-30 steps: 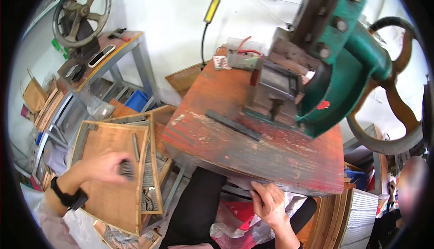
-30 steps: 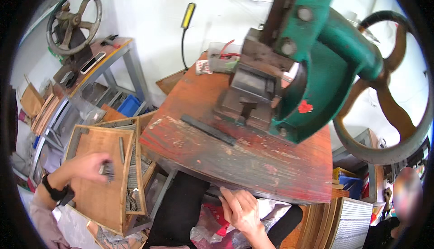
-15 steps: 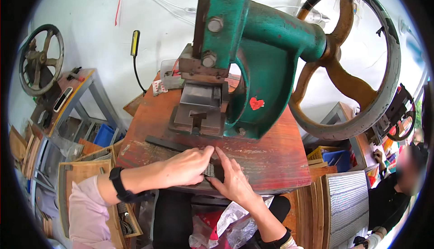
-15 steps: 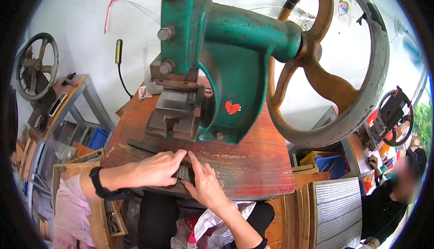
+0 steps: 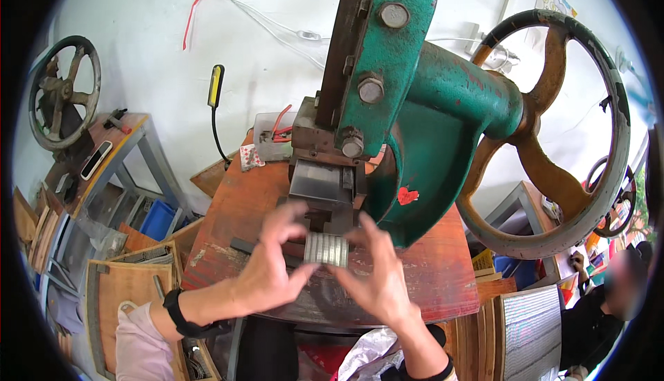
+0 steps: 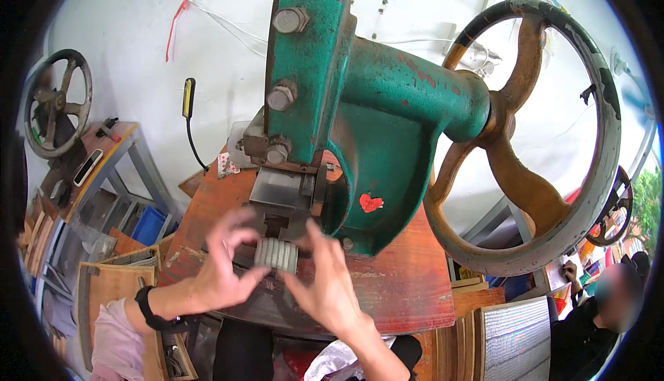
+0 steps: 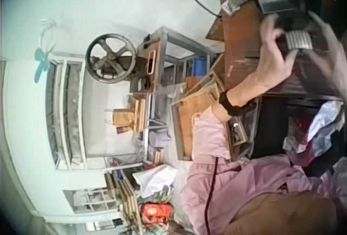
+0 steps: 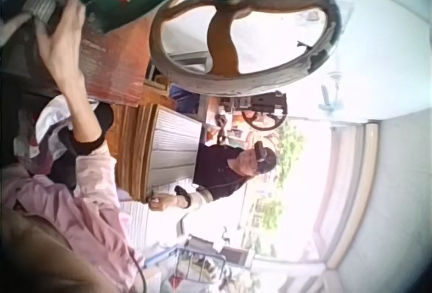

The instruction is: Assembling metal components and using a manual press in a workshop.

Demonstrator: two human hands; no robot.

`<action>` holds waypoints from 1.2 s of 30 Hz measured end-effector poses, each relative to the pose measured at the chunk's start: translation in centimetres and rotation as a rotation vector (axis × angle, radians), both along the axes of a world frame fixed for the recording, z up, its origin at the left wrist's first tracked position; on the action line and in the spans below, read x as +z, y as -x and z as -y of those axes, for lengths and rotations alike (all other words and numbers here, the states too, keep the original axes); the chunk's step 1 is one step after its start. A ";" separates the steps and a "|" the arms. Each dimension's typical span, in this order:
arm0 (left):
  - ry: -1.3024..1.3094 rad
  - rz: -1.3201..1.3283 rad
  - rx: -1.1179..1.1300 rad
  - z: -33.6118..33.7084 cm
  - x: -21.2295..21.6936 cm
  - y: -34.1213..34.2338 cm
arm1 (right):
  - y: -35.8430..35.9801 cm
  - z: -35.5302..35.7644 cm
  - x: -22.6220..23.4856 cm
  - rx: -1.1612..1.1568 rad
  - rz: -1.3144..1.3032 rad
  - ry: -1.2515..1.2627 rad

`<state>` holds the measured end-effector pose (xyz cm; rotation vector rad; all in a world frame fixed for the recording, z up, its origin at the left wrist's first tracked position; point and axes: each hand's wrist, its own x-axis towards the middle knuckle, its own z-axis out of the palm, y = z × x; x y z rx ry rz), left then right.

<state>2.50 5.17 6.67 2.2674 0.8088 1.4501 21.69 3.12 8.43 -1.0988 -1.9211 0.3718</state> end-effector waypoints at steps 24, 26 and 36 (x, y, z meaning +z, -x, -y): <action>-0.055 -0.660 0.057 -1.9 -4.0 8.6 | 2.0 -9.8 1.0 -0.358 -0.101 -0.061; 0.073 -0.483 0.082 -1.5 -2.0 7.8 | 1.2 -9.4 0.2 -0.332 -0.049 -0.131; 0.048 -0.374 0.487 -8.1 3.3 2.5 | -1.2 -0.5 -4.9 -0.214 -0.076 -0.108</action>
